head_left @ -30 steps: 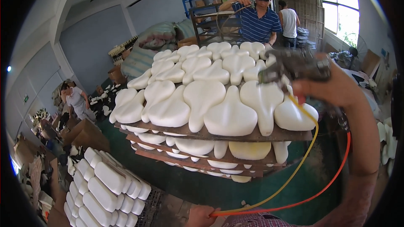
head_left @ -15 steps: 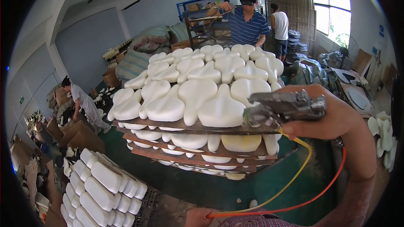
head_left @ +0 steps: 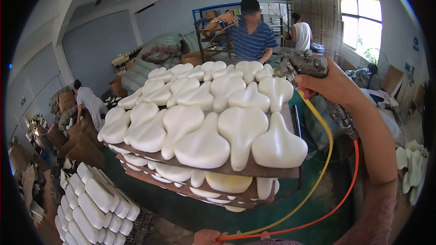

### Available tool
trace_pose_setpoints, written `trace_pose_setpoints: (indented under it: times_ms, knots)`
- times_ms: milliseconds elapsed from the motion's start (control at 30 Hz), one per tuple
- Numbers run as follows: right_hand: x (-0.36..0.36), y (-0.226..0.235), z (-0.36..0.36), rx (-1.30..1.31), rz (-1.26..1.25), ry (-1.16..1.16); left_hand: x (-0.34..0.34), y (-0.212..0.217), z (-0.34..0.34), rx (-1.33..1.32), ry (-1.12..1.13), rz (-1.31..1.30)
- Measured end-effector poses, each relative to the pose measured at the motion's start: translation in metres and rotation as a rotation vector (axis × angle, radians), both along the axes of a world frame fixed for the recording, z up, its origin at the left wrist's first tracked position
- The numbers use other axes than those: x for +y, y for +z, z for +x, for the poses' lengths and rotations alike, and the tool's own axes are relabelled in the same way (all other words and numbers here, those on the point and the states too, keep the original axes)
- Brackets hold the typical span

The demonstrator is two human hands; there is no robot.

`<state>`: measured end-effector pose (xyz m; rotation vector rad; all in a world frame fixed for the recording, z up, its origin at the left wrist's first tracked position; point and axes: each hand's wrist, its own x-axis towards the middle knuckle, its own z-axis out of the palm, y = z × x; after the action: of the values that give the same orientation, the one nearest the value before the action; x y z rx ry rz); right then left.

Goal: Applying adhesive to foam bicycle seat pads using a spray gun.

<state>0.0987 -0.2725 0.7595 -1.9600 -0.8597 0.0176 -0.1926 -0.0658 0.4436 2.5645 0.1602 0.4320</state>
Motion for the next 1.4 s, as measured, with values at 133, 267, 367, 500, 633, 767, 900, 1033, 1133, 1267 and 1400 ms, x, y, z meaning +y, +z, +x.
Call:
trace_pose_setpoints:
  times_ms: [133,267,367,500,633,767,900,1033,1133,1267,1400]
  knots:
    - [-0.021,-0.006,0.050,-0.075,-0.040,0.150,-0.040,-0.001,0.054,-0.147,0.012,-0.022]
    - [-0.034,-0.009,0.086,-0.064,0.001,0.064,-0.079,-0.004,0.086,-0.228,0.082,-0.017]
    - [-0.045,-0.016,0.090,-0.030,0.044,0.037,-0.093,0.002,0.086,-0.243,0.083,-0.004]
    - [-0.053,-0.013,0.053,-0.091,-0.028,0.281,-0.096,-0.018,0.062,-0.231,0.087,-0.010]
    - [-0.057,-0.007,0.045,-0.058,-0.091,0.024,-0.104,-0.029,0.029,-0.301,0.099,0.023]
    - [-0.062,-0.013,-0.041,-0.028,-0.088,0.389,-0.101,-0.033,-0.021,-0.256,0.174,0.019]
    - [-0.057,-0.017,-0.097,0.020,-0.115,0.454,-0.099,-0.037,-0.061,-0.181,0.116,-0.020]
    - [-0.066,-0.021,-0.094,-0.031,-0.082,0.232,-0.104,-0.038,-0.086,-0.091,0.108,-0.071]
    - [-0.076,-0.013,-0.121,0.027,-0.143,0.323,-0.106,-0.041,-0.097,-0.122,0.114,-0.063]
    - [-0.076,-0.012,-0.137,0.008,-0.074,0.537,-0.115,-0.042,-0.090,-0.135,0.138,0.057]
    - [-0.095,-0.016,-0.076,-0.001,-0.092,0.290,-0.136,-0.034,-0.054,-0.165,0.103,0.013]
